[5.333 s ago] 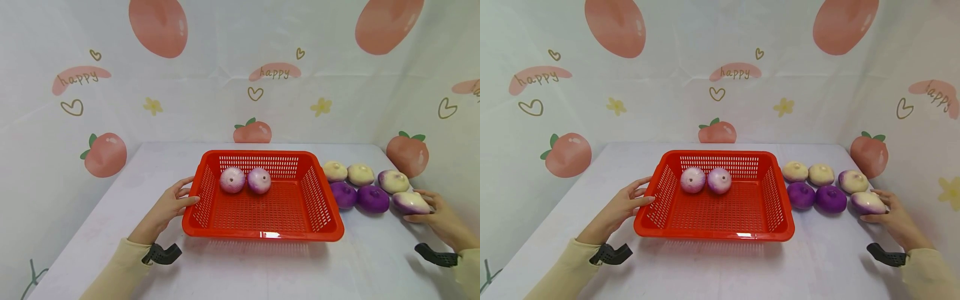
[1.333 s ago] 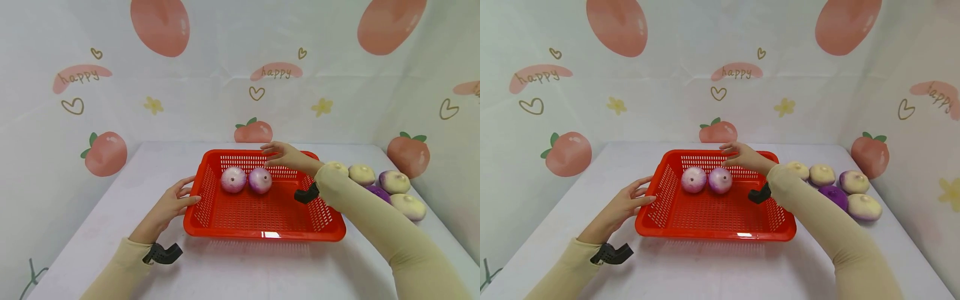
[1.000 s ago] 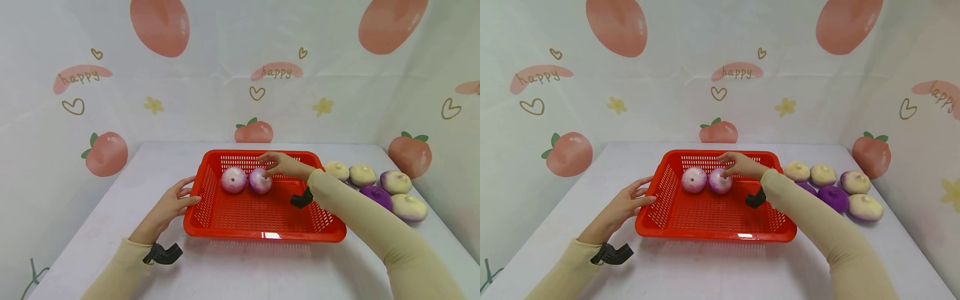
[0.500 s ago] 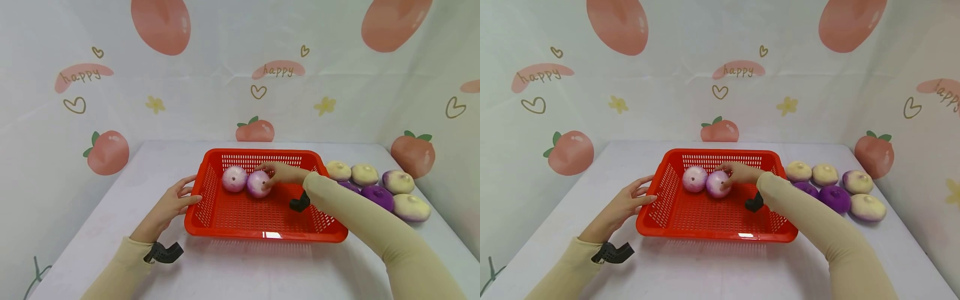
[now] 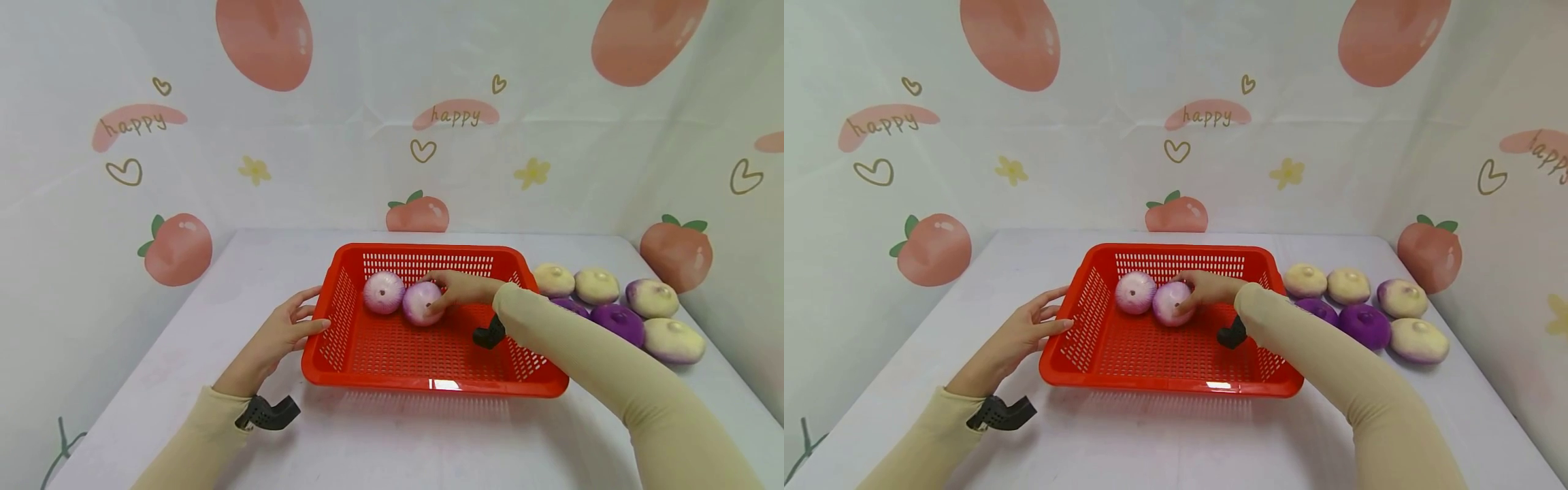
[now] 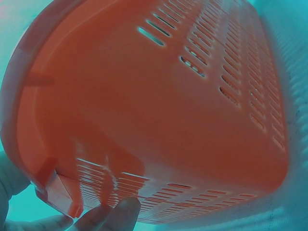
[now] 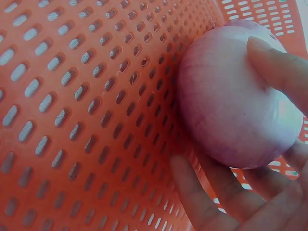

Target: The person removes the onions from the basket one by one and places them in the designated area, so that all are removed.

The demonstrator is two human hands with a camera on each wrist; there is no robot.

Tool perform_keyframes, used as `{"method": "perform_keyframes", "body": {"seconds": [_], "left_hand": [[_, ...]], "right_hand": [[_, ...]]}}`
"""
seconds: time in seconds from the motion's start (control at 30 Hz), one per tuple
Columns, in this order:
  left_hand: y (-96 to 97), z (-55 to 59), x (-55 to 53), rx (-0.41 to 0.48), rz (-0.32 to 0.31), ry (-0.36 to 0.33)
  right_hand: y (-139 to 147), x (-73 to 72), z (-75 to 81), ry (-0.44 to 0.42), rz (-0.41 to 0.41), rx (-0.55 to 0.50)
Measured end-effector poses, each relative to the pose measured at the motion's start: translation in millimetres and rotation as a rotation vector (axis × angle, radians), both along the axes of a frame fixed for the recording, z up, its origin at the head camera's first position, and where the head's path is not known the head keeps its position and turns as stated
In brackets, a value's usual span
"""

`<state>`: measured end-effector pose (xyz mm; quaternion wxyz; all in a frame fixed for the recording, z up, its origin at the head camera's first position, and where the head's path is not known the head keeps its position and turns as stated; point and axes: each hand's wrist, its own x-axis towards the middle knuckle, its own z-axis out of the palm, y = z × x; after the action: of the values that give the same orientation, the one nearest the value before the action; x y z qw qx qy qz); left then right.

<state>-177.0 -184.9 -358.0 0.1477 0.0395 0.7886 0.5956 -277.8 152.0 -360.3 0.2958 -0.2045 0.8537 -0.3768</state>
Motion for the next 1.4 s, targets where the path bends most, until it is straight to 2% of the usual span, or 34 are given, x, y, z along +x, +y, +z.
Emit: {"method": "perform_keyframes", "body": {"seconds": [0.1,0.27,0.57,0.8,0.93,1.17,1.27,1.4], "left_hand": [[0.2,-0.5,0.0,0.000,-0.002,0.000],[1.0,-0.6,0.4,0.000,-0.003,-0.002],[2.5,1.2,0.4,-0.008,0.000,0.002],[3.2,2.0,0.3,-0.011,0.004,-0.001],[3.7,3.3,0.9,-0.012,-0.001,0.000],[5.2,6.3,2.6,-0.009,-0.001,0.001],[5.4,6.7,3.1,-0.010,-0.004,0.005],[5.3,6.0,3.3,-0.019,0.000,0.007]], "right_hand": [[0,0.5,0.7,-0.034,-0.010,-0.011],[5,0.7,8.0,0.039,-0.020,-0.018],[22,6.0,41.2,0.097,-0.123,-0.209],[49,15.6,67.9,0.096,-0.224,-0.372],[70,27.7,77.1,0.084,-0.283,-0.443],[114,55.3,81.5,0.035,-0.336,-0.520],[133,68.8,82.0,0.032,-0.375,-0.510],[157,87.4,78.9,0.085,-0.412,-0.459]]}}
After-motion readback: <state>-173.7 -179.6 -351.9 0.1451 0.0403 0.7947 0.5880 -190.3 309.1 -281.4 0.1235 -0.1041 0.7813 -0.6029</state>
